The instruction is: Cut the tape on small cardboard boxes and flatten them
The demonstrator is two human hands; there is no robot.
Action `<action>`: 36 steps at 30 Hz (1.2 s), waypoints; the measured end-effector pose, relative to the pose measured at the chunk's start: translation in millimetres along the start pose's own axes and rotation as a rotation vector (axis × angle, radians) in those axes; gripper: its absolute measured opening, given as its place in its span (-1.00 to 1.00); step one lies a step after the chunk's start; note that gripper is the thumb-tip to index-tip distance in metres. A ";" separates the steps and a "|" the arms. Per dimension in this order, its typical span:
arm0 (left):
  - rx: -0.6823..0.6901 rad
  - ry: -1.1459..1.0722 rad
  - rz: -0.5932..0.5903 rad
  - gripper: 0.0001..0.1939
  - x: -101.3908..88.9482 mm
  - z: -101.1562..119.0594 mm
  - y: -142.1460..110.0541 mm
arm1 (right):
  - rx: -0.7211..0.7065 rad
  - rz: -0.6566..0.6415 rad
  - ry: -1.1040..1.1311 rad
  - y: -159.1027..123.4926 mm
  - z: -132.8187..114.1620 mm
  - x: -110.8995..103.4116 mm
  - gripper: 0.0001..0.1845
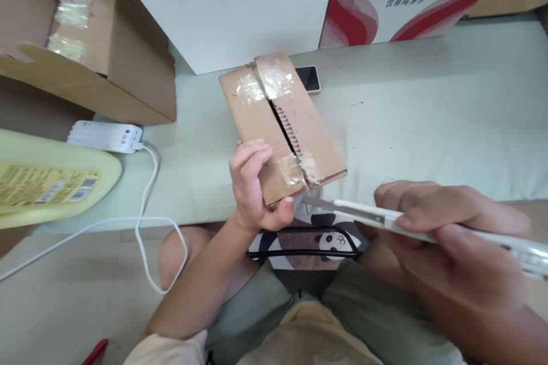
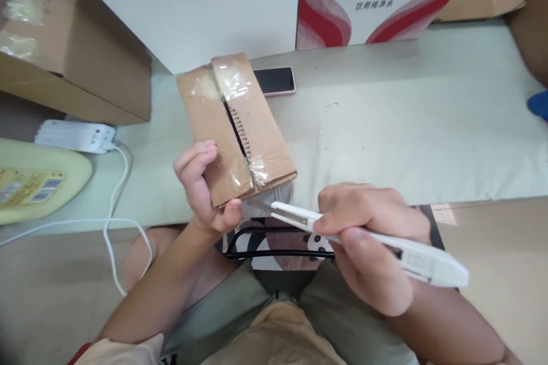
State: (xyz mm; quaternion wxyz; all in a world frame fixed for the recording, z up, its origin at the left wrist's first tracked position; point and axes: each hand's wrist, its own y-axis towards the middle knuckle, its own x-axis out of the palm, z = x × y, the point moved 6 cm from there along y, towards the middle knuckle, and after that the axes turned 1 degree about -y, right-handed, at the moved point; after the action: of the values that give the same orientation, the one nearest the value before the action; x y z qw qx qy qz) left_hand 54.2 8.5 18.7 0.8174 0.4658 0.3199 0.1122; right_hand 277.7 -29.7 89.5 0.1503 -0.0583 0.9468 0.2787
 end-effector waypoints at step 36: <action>-0.324 -0.084 0.058 -0.71 -38.1 -59.8 11.0 | 0.231 -0.007 0.052 20.9 66.2 33.5 -0.74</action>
State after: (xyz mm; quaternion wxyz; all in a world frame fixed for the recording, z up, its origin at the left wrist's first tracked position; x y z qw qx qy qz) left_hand -11.3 37.3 22.2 0.8908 0.3413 0.2496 0.1663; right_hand 258.5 22.9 36.6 0.1323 -0.0513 0.9759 0.1656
